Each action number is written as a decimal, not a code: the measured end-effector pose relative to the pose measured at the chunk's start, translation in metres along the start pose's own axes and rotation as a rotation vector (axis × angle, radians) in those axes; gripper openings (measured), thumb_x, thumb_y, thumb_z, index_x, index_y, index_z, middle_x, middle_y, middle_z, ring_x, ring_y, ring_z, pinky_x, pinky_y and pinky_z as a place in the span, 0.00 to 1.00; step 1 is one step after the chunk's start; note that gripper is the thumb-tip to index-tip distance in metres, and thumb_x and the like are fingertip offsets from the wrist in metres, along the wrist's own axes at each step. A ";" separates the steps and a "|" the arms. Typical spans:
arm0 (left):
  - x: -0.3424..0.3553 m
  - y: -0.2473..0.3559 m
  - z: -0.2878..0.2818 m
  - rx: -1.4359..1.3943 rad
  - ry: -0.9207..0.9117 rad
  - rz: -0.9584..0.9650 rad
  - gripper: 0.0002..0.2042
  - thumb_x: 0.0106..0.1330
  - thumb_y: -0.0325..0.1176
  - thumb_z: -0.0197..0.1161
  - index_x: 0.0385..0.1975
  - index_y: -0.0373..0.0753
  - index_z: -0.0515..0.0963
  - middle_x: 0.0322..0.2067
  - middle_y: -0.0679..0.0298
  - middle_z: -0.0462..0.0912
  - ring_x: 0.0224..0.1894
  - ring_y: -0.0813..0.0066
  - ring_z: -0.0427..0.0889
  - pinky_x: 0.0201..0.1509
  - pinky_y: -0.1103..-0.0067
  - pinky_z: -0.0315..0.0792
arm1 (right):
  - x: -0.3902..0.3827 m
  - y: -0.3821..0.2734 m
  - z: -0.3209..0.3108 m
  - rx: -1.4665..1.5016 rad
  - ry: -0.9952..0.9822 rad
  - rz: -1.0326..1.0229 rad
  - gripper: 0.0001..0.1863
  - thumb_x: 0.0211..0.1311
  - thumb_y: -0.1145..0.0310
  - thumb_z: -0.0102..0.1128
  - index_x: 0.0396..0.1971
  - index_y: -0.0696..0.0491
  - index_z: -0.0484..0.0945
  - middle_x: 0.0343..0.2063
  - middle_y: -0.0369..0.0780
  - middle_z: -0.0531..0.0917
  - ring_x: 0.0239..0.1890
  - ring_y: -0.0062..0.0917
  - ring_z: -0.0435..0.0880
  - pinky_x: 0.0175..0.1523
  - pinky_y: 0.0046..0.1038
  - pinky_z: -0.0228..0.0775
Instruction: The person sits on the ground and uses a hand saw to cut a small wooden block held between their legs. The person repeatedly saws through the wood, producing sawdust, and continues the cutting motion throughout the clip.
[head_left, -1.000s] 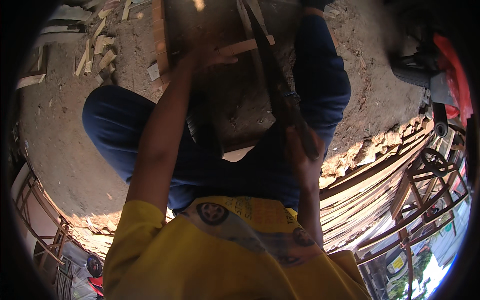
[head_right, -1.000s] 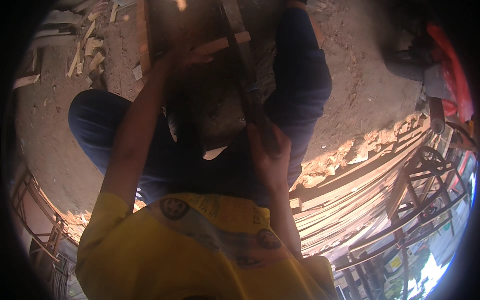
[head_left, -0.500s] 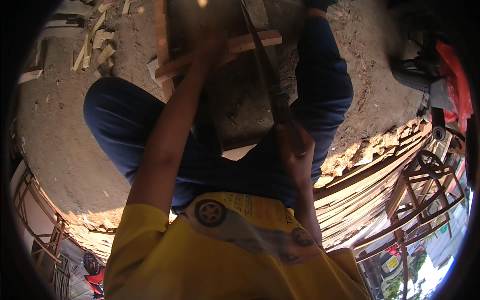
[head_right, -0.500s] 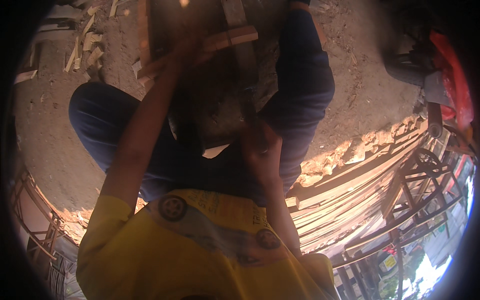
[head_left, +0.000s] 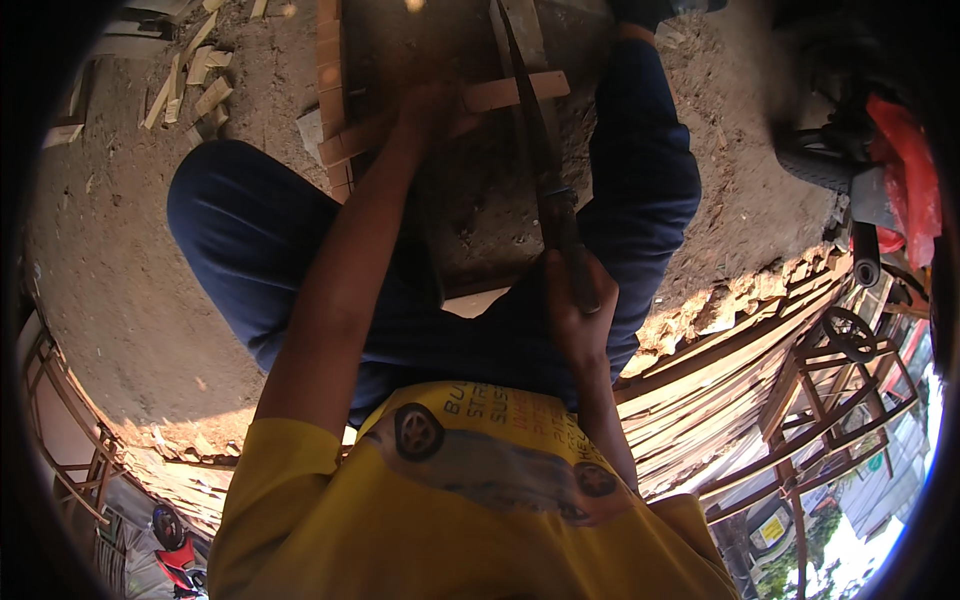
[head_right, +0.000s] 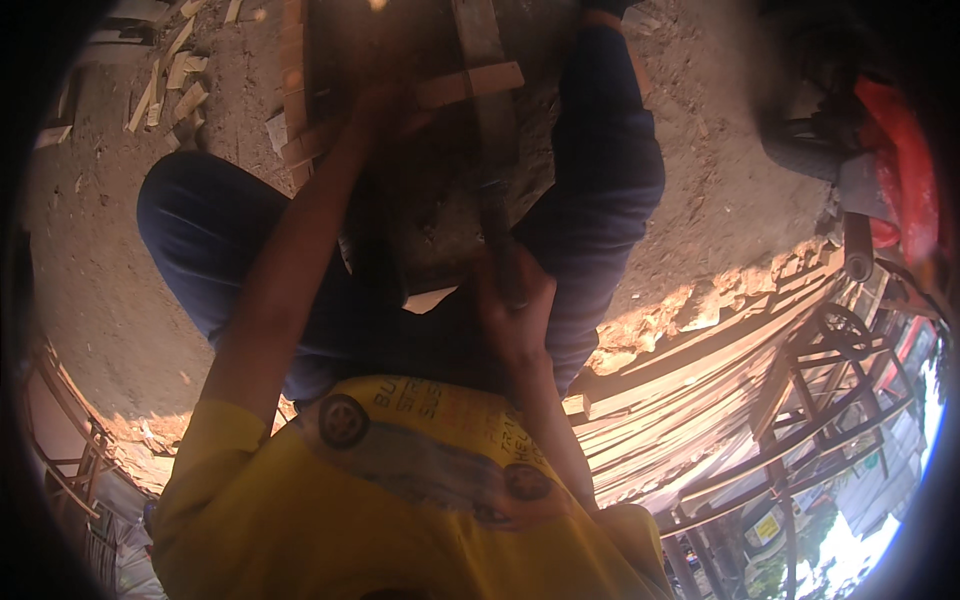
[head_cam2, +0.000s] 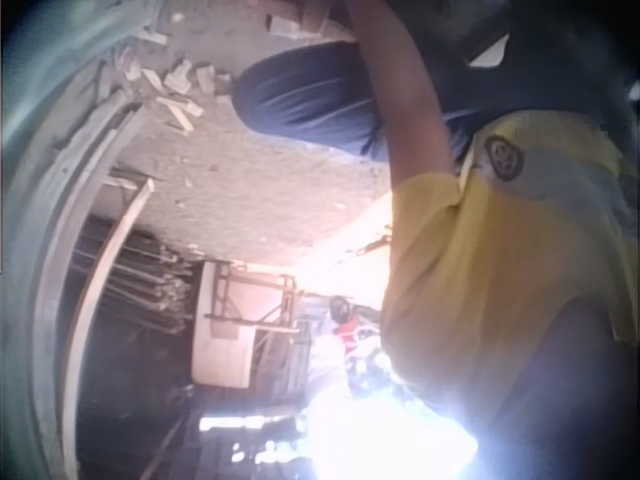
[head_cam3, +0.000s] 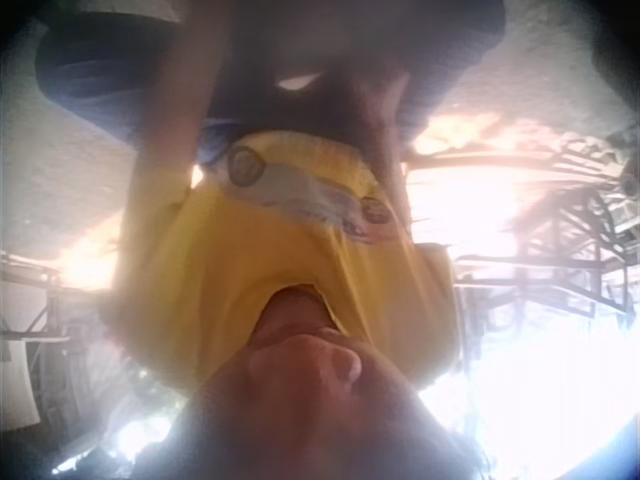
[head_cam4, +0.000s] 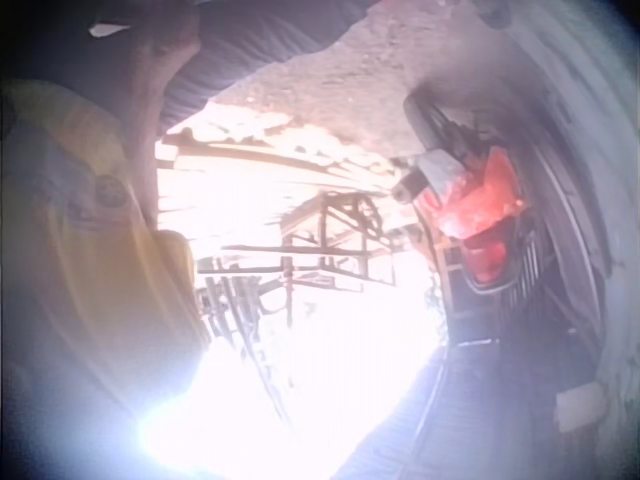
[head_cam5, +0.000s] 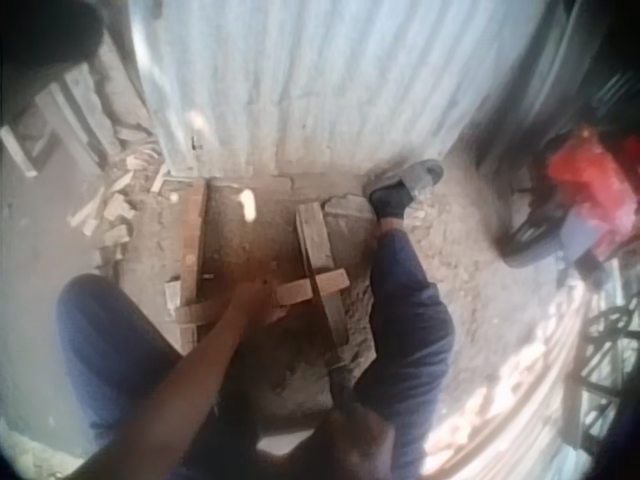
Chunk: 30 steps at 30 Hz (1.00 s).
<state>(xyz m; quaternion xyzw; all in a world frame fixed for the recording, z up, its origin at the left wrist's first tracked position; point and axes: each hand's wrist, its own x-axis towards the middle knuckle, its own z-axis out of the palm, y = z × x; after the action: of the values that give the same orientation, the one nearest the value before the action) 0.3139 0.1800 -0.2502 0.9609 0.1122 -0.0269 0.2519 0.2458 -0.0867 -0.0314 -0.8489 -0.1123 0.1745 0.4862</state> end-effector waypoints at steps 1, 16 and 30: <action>0.002 0.000 0.003 0.016 0.024 0.006 0.25 0.53 0.54 0.66 0.42 0.39 0.76 0.37 0.53 0.81 0.36 0.51 0.83 0.40 0.62 0.78 | 0.002 -0.003 -0.003 -0.008 -0.001 0.007 0.09 0.64 0.69 0.59 0.31 0.60 0.77 0.17 0.33 0.75 0.21 0.10 0.68 0.24 0.19 0.59; -0.021 0.017 0.008 0.274 0.363 0.088 0.29 0.52 0.52 0.67 0.48 0.39 0.70 0.45 0.54 0.72 0.45 0.54 0.76 0.45 0.61 0.74 | 0.005 0.001 -0.017 -0.001 0.005 0.116 0.07 0.61 0.71 0.61 0.31 0.60 0.78 0.17 0.35 0.76 0.23 0.10 0.70 0.25 0.21 0.61; -0.004 -0.009 0.009 0.101 0.225 0.132 0.33 0.54 0.48 0.68 0.58 0.39 0.66 0.47 0.48 0.77 0.42 0.51 0.82 0.43 0.63 0.77 | 0.007 0.010 -0.013 -0.010 -0.072 0.003 0.10 0.63 0.68 0.62 0.36 0.61 0.79 0.20 0.31 0.76 0.24 0.09 0.69 0.26 0.19 0.60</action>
<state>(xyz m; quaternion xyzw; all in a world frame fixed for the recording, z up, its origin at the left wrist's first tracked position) 0.3081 0.1826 -0.2618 0.9746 0.0745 0.0921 0.1901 0.2580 -0.0994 -0.0358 -0.8446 -0.1294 0.2049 0.4774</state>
